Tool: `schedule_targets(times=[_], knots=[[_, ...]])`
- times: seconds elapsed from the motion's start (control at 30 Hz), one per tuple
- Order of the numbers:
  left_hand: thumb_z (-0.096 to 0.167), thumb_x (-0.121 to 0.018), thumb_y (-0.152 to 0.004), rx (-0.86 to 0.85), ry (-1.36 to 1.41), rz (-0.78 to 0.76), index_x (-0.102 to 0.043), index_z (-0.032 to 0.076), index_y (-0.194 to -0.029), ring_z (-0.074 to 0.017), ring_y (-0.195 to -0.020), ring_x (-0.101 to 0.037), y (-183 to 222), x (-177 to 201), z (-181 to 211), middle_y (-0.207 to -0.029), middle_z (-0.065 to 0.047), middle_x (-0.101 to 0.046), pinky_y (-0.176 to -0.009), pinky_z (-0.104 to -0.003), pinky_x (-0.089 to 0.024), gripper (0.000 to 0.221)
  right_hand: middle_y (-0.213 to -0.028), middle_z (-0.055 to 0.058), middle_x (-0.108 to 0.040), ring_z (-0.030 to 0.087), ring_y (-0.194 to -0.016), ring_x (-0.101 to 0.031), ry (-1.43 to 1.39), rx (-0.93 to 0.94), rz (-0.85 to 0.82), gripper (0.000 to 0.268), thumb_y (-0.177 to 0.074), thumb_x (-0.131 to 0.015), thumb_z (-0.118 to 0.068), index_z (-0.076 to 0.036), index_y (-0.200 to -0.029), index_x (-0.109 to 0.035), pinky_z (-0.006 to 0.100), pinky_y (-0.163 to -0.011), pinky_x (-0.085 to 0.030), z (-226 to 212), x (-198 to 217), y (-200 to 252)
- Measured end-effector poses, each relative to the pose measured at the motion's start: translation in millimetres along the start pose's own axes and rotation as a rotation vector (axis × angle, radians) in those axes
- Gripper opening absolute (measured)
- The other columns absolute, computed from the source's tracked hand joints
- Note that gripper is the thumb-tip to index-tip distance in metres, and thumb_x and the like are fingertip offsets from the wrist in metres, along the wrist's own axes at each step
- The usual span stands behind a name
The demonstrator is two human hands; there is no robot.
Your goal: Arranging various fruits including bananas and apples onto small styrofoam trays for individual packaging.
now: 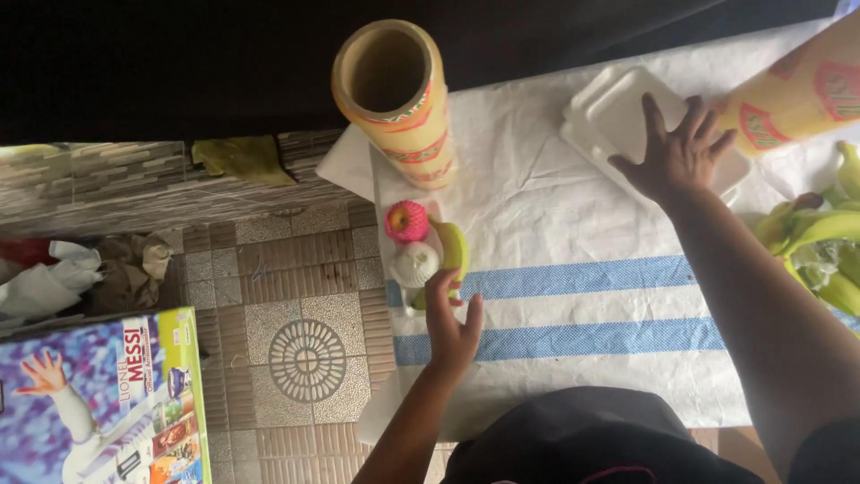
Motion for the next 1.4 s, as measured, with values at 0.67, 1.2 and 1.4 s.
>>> schedule_targets(times=[0.67, 1.2, 1.4], knots=[[0.032, -0.077, -0.084, 0.204, -0.429, -0.399, -0.042, 0.005, -0.14, -0.0483, -0.119, -0.052, -39, -181, -115, -0.126, -0.026, -0.056, -0.1, -0.055, -0.041, 0.072, -0.114, 0.012, -0.062, 0.035, -0.107, -0.055, -0.308, -0.138, 0.585, 0.056, -0.08, -0.081, -0.006, -0.007, -0.132, -0.061, 0.047, -0.096, -0.038, 266, -70, 246], [0.087, -0.034, -0.086, 0.932, -0.011, -0.974, -0.072, 0.0, -0.084, -0.0158, -0.047, -0.065, 10, -505, 152, -0.068, -0.012, -0.072, -0.039, -0.026, -0.047, 0.095, -0.164, 0.028, -0.011, 0.047, -0.152, -0.011, -0.517, -1.081, -0.075, 0.123, -0.075, -0.077, -0.07, -0.031, -0.166, -0.004, 0.085, -0.106, -0.02, 362, 25, 236], [0.071, -0.066, -0.081, 1.132, 0.034, -0.546, -0.07, 0.0, -0.074, -0.012, -0.042, -0.062, 3, -506, 177, -0.057, -0.009, -0.068, -0.035, -0.019, -0.051, 0.071, -0.14, 0.034, -0.041, 0.055, -0.131, -0.04, -0.622, -1.098, 0.103, 0.114, -0.066, -0.094, -0.04, -0.02, -0.155, -0.026, 0.065, -0.105, -0.03, 453, -58, 247]])
Point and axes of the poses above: each hand's wrist, its own y-axis away from the middle knuckle, its own x-axis out of the back of the hand, z = x × y, the point moved 2 cm from there along -y, towards the middle knuckle
